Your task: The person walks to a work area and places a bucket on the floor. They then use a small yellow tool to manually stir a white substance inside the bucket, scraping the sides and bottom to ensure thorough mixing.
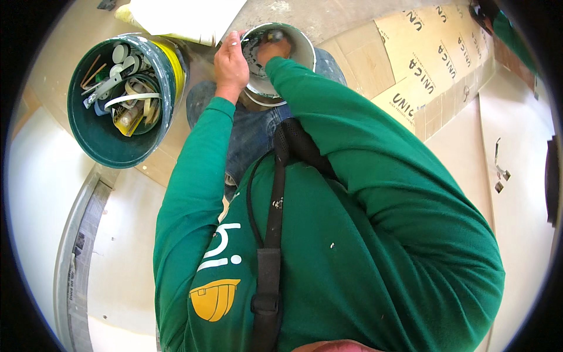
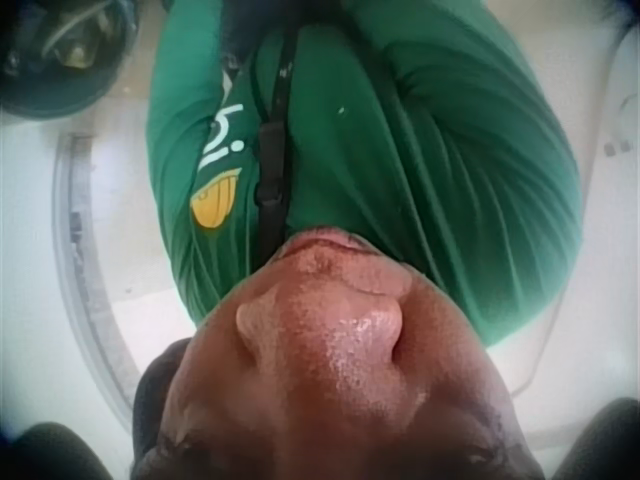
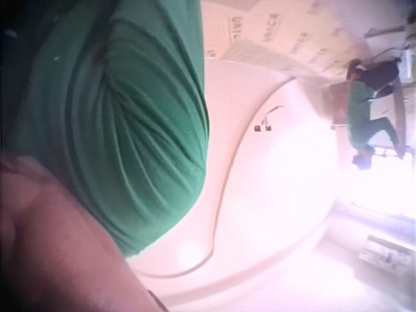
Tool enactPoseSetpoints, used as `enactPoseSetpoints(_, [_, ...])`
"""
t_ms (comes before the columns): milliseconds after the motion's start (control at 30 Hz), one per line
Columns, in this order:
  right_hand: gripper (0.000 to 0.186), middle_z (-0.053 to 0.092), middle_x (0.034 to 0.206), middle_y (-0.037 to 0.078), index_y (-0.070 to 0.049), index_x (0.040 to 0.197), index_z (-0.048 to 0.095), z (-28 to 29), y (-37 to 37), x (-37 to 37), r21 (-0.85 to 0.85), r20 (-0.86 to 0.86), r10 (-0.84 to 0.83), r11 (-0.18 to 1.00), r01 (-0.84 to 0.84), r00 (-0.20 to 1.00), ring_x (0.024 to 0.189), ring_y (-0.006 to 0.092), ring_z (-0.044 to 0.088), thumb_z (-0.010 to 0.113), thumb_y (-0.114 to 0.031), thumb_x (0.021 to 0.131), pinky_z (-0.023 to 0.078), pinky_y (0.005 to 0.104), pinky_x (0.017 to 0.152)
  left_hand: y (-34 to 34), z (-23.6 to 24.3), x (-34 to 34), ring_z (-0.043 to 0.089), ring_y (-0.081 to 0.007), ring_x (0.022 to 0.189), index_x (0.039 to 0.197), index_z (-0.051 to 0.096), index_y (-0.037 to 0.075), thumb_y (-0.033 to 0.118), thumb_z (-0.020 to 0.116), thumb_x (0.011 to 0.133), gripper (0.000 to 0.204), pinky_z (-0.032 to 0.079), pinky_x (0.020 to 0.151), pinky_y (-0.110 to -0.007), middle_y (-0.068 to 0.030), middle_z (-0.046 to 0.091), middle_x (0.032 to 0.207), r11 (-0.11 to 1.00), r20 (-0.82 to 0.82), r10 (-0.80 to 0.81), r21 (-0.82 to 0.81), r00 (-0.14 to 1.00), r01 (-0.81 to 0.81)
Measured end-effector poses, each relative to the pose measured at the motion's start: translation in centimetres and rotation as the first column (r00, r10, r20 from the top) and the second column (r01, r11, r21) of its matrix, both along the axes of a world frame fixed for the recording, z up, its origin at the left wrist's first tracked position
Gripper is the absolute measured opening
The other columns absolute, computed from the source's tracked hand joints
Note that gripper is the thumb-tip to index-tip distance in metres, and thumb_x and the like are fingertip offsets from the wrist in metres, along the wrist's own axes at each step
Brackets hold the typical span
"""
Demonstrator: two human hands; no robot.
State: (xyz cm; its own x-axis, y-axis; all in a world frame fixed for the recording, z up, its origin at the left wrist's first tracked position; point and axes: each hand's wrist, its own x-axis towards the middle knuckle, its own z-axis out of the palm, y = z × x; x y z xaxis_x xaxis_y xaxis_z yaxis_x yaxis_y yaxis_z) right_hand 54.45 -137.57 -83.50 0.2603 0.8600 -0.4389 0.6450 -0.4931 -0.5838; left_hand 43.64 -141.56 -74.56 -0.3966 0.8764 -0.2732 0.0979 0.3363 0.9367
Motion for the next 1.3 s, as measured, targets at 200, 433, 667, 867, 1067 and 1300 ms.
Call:
enactPoseSetpoints(200, [0.041, 0.066, 0.119, 0.025, 0.0, 0.115, 0.068, -1.1, -0.7, -0.6, -0.115, 0.065, 0.606, 0.794, -0.597, 0.793, 0.112, 0.0383, 0.064, 0.068, -0.025, 0.083, 0.052, 0.046, 0.097, 0.4, -0.1, 0.3, 0.062, -0.0187, 0.103, 0.117, 0.069, -0.003, 0.038, 0.038, 0.108, 0.052, 0.046, 0.096, -0.031, -0.0115, 0.071, 0.11, 1.0, 0.036, -0.006, 0.023, 0.999, 0.005])
enactPoseSetpoints(433, [0.035, 0.07, 0.107, 0.024, 0.002, 0.105, 0.071, 0.0, 2.6, 2.3, -0.166, 0.15, 0.667, 0.745, -0.646, 0.73, 0.101, 0.0384, 0.068, 0.068, -0.025, 0.082, 0.053, 0.047, 0.092, 0.2, 0.4, 0.1, 0.063, -0.0215, 0.103, 0.117, 0.068, -0.004, 0.037, 0.037, 0.108, 0.052, 0.046, 0.095, -0.033, -0.0154, 0.071, 0.11, 1.0, 0.01, -0.022, 0.017, 1.0, 0.022])
enactPoseSetpoints(667, [0.03, 0.069, 0.117, 0.021, -0.004, 0.11, 0.072, 2.3, 2.2, 1.7, -0.293, 0.067, 0.95, 0.312, -0.904, 0.306, 0.108, 0.036, 0.068, 0.058, -0.019, 0.088, 0.053, 0.0465, 0.095, 0.4, 0.9, 0.4, 0.066, -0.0262, 0.098, 0.111, 0.069, -0.003, 0.037, 0.038, 0.107, 0.051, 0.049, 0.091, -0.036, -0.0172, 0.072, 0.103, 1.0, -0.021, 0.025, -0.014, 0.999, -0.025])
enactPoseSetpoints(867, [0.029, 0.069, 0.116, 0.022, -0.003, 0.109, 0.072, 2.0, 0.1, 1.9, -0.153, 0.16, 0.856, 0.514, -0.844, 0.492, 0.109, 0.0362, 0.067, 0.058, -0.015, 0.087, 0.054, 0.0468, 0.094, -0.6, 0.2, 0.6, 0.066, -0.0265, 0.098, 0.111, 0.069, -0.003, 0.037, 0.037, 0.107, 0.051, 0.049, 0.091, -0.036, -0.0172, 0.072, 0.103, 0.999, -0.073, 0.032, 0.036, 0.997, -0.029])
enactPoseSetpoints(1067, [0.028, 0.069, 0.114, 0.022, -0.004, 0.109, 0.072, 1.6, 3.8, 2.1, -0.221, 0.127, 0.88, 0.476, -0.851, 0.458, 0.108, 0.0386, 0.067, 0.061, -0.014, 0.085, 0.053, 0.0462, 0.094, 0.5, 0.1, 0.3, 0.066, -0.0257, 0.097, 0.111, 0.069, -0.004, 0.037, 0.038, 0.107, 0.052, 0.049, 0.092, -0.036, -0.0177, 0.072, 0.103, 0.998, -0.035, 0.026, 0.057, 0.999, -0.024])
enactPoseSetpoints(1300, [0.03, 0.069, 0.116, 0.021, -0.004, 0.109, 0.072, 1.2, 1.5, 1.9, -0.186, 0.163, 0.907, 0.415, -0.891, 0.388, 0.109, 0.0354, 0.068, 0.053, -0.017, 0.091, 0.055, 0.0462, 0.093, 0.4, 1.0, 0.4, 0.062, -0.0211, 0.104, 0.118, 0.068, -0.004, 0.037, 0.038, 0.108, 0.051, 0.045, 0.098, -0.032, -0.0148, 0.071, 0.111, 1.0, 0.009, 0.0, -0.025, 1.0, 0.0])
